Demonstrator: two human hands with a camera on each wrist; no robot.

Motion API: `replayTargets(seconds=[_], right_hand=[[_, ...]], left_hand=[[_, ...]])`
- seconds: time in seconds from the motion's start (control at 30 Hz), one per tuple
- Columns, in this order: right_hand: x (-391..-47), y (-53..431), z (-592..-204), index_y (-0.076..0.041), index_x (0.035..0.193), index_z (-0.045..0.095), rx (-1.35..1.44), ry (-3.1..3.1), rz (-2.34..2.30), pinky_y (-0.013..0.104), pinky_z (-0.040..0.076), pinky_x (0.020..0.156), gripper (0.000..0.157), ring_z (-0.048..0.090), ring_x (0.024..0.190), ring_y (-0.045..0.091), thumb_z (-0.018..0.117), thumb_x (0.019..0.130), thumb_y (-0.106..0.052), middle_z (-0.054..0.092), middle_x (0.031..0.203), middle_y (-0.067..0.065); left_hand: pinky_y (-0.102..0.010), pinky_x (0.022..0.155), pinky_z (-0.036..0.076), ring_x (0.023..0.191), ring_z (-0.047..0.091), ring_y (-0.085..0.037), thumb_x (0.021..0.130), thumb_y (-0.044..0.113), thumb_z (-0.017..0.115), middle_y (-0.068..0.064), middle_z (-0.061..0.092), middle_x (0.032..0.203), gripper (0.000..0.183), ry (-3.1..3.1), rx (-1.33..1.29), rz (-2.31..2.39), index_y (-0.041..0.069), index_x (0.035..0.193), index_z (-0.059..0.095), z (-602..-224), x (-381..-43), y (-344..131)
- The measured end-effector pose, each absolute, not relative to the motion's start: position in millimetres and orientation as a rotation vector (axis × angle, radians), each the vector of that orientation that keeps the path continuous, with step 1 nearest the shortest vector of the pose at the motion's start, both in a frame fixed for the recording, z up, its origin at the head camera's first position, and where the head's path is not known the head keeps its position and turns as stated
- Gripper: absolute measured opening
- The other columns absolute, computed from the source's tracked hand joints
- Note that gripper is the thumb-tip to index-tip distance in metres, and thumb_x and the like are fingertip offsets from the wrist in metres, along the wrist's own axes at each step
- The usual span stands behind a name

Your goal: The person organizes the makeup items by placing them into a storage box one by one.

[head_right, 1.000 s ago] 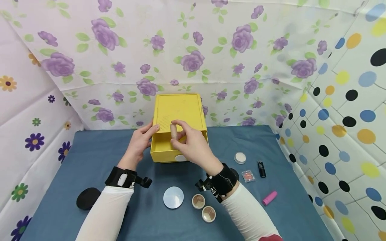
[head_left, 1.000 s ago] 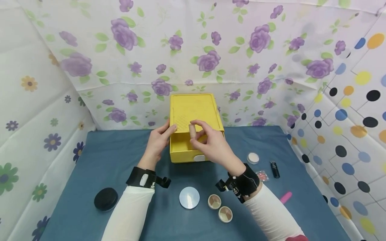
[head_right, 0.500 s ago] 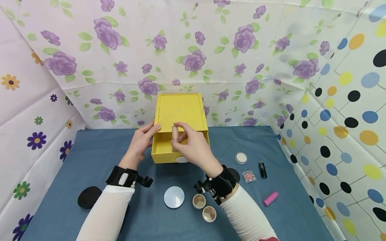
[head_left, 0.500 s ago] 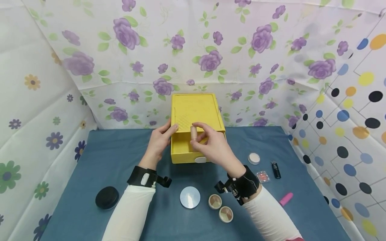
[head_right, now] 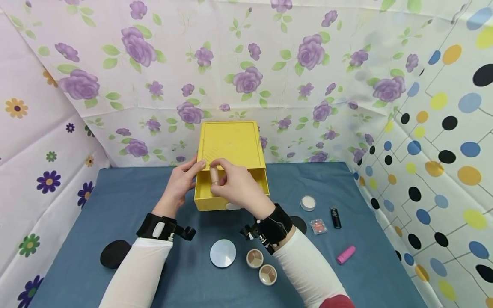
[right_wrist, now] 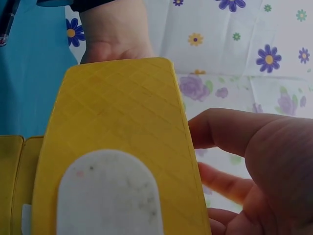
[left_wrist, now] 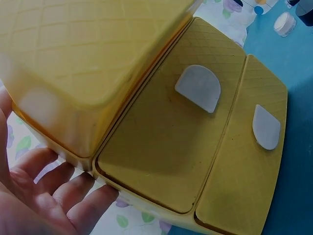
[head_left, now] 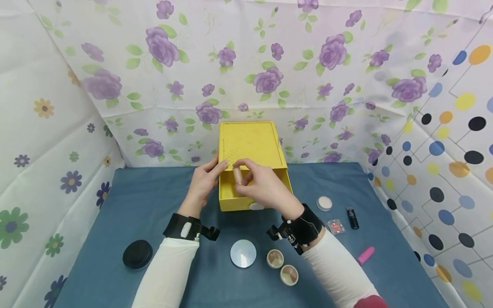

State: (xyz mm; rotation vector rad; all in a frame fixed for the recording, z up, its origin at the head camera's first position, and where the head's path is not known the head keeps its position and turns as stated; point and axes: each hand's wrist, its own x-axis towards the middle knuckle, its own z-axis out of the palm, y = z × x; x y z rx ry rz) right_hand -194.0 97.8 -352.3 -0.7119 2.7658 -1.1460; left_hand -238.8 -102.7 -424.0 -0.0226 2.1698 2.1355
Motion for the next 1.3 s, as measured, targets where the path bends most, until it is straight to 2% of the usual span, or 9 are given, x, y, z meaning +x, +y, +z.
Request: replayTargets(seconds=[0.33,0.6,0.83,0.93,1.07,1.3], right_hand=[[-198,85,-352,-0.031,0.142,0.054,-0.858,2.768,-0.958,0.024,0.055,0.056,0.056,0.061,0.069,0.006,0.075,0.09,-0.026,0.068,0.084,-0.007],[-198,86,-348,-0.023,0.137,0.06,-0.804,2.747,-0.905,0.025,0.054,0.059,0.051,0.06,0.069,0.01,0.074,0.088,-0.02,0.067,0.085,-0.005],[-203,83,-352,-0.018,0.135,0.061,-0.816,2.71,-0.881,0.025,0.045,0.05,0.04,0.056,0.056,0.016,0.065,0.096,-0.024,0.059,0.076,0.006],[-208,81,-354,-0.018,0.144,0.051,-0.852,2.706,-0.867,0.026,0.045,0.054,0.047,0.056,0.063,0.017,0.061,0.098,-0.023,0.059,0.09,0.009],[-213,78,-358,-0.023,0.155,0.034,-0.877,2.68,-0.886,0.03,0.048,0.067,0.063,0.057,0.083,0.017,0.06,0.097,-0.02,0.056,0.119,0.006],[-219,79,-367,-0.028,0.157,0.028,-0.855,2.5,-1.052,0.038,0.048,0.076,0.067,0.053,0.1,0.018,0.06,0.099,-0.026,0.049,0.133,0.001]], left_hand=[[-0.056,0.107,0.04,0.134,0.039,-0.018,0.084,0.066,0.067,0.004,0.04,0.153,0.071,2.177,-0.036,2.116,0.042,0.145,0.042,-425,-240,-103],[-0.057,0.108,0.038,0.133,0.042,-0.018,0.082,0.067,0.068,0.005,0.04,0.153,0.073,2.186,-0.031,2.119,0.042,0.146,0.043,-426,-239,-103],[-0.055,0.107,0.04,0.133,0.042,-0.017,0.082,0.066,0.068,0.006,0.041,0.153,0.072,2.173,-0.037,2.127,0.042,0.145,0.043,-425,-238,-103],[-0.055,0.107,0.04,0.133,0.041,-0.017,0.083,0.065,0.068,0.007,0.04,0.153,0.071,2.164,-0.037,2.136,0.042,0.145,0.043,-424,-238,-105],[-0.056,0.107,0.039,0.134,0.041,-0.018,0.083,0.065,0.068,0.007,0.039,0.154,0.071,2.165,-0.029,2.145,0.041,0.145,0.044,-424,-238,-106],[-0.055,0.107,0.039,0.136,0.038,-0.017,0.081,0.067,0.069,0.006,0.04,0.154,0.075,2.156,-0.023,2.142,0.039,0.146,0.043,-427,-239,-103]])
